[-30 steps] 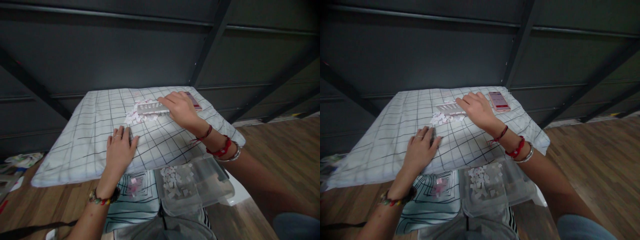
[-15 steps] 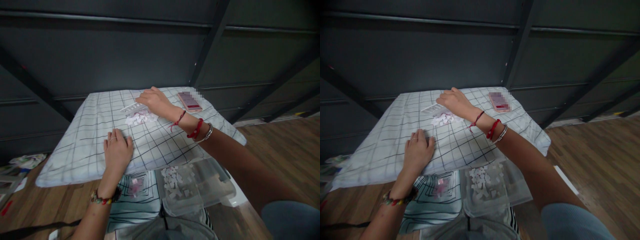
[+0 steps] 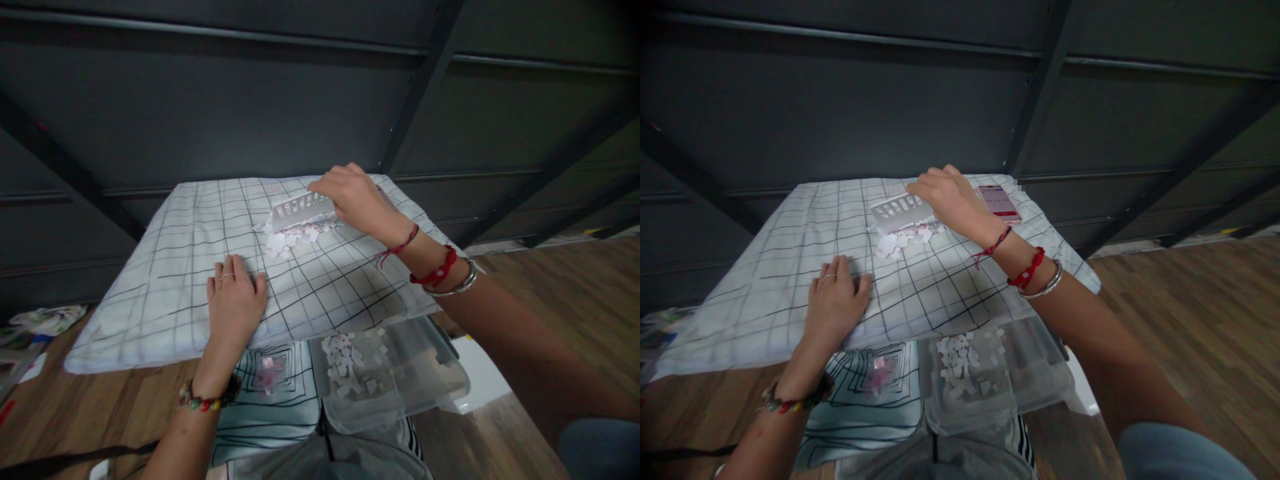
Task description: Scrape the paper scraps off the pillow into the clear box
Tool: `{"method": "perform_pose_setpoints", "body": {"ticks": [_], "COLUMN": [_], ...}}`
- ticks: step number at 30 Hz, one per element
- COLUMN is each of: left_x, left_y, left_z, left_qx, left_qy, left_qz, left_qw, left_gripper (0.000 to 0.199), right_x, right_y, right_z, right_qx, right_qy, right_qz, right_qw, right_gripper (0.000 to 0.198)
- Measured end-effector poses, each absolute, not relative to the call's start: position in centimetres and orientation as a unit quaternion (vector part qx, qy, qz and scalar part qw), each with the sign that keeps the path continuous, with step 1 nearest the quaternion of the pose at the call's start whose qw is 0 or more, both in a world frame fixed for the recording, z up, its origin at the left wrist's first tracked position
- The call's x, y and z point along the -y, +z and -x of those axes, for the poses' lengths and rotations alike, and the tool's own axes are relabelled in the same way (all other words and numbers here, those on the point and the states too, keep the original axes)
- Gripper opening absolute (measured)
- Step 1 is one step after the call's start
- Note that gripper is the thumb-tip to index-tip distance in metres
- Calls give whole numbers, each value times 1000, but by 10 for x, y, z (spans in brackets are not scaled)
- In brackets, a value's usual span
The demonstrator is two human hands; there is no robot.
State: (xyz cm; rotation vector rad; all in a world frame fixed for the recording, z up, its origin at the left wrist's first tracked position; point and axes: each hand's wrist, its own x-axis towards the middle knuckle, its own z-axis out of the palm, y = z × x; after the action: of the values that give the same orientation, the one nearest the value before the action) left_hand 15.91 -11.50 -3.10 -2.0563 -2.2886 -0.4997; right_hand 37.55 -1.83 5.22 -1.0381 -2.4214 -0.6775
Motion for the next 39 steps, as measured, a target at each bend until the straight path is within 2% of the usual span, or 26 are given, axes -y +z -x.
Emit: {"method": "perform_pose_setpoints", "body": {"ticks": [3,11,18,22,25,30,39], "left_x": [116,116,117,117,117,118,119], "left_y": [-31,-30,-31,-30,-28,-28,-28], "left_z": [-159,-158,-158,-158,-158,-159,-161], "left_qx": [733,725,721,719,720,719,722], "left_qy": [-155,-143,-147,-144,-142,-134,-132], "left_qz": [662,673,677,680,679,682,679], "left_qw": [16,16,23,20,16,16,15], "left_gripper": [61,58,55,54,54,54,53], "right_x": [25,49,68,80,83,89,113], "right_y": [43,42,38,38,37,35,38], "right_z": [-377,-394,-386,-397,-400,-405,-430], "right_qx": [878,865,871,852,848,865,873], "right_qy": [-249,-269,-309,-334,-326,-290,-284], "right_qz": [353,332,308,311,314,322,295], "right_qw": [205,264,226,258,277,254,264], "right_gripper": [34,35,34,35,36,37,37]}}
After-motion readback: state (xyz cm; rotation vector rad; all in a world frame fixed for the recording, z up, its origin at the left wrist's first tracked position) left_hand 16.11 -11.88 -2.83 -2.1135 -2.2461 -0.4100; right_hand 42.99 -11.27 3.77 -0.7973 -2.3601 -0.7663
